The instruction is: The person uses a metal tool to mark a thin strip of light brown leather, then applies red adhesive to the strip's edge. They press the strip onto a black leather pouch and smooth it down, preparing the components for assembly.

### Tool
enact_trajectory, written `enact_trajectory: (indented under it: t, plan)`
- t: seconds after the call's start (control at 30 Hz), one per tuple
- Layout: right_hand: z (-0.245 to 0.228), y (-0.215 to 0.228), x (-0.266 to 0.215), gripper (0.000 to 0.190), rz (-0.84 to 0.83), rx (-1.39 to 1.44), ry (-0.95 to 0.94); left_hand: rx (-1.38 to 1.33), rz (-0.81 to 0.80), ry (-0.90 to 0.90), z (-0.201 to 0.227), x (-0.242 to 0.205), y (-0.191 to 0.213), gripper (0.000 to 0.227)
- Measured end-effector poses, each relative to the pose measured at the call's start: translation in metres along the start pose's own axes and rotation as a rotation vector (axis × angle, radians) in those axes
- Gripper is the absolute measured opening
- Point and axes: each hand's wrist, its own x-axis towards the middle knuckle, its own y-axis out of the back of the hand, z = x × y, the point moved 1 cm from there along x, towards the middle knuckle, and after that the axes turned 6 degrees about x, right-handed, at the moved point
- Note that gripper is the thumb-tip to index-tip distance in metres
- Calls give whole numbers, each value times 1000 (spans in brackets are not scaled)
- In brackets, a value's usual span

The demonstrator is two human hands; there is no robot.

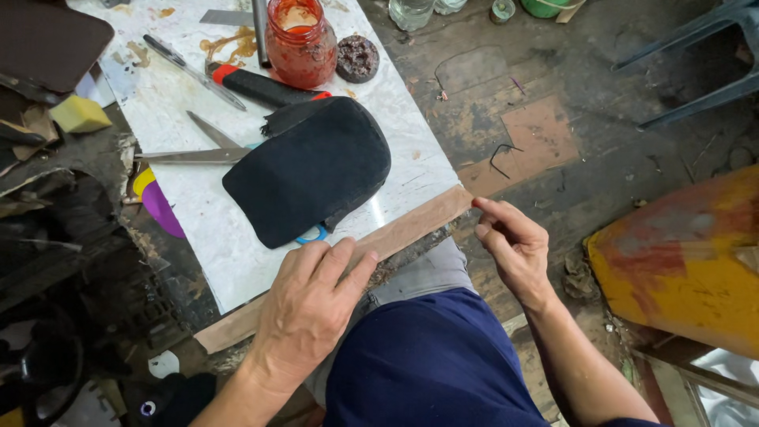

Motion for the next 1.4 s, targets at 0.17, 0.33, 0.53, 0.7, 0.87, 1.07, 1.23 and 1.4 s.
enact_trajectory:
  t: [0.17, 0.33, 0.53, 0.7, 0.87, 1.07, 1.23, 1.4]
  plan:
    - [7, -3, -6, 40, 33, 99, -78, -14, 19, -3, 0, -2, -1, 22]
    - [3, -9, -11, 30, -22, 229, -81, -7, 17, -5, 0, -2, -1, 22]
    - [-12, -19, -13, 42, -78, 719, 5, -15, 44, 18, 4, 2, -1, 19]
    - [-9, -28, -18, 65, -48, 820, -78, -24, 23, 9, 5, 5, -5, 21]
    - [-9, -31, -20, 74, -32, 828, -129, -26, 50, 6, 5, 5, -3, 21]
    - [0, -40, -28, 76, 1, 811, -147, -21, 28, 6, 5, 4, -5, 21]
    - [1, -44, -33, 77, -10, 774, -143, -23, 42, 10, 4, 4, -4, 20]
    - [0, -50, -40, 79, -55, 611, -111, -21, 40, 8, 4, 4, -3, 22]
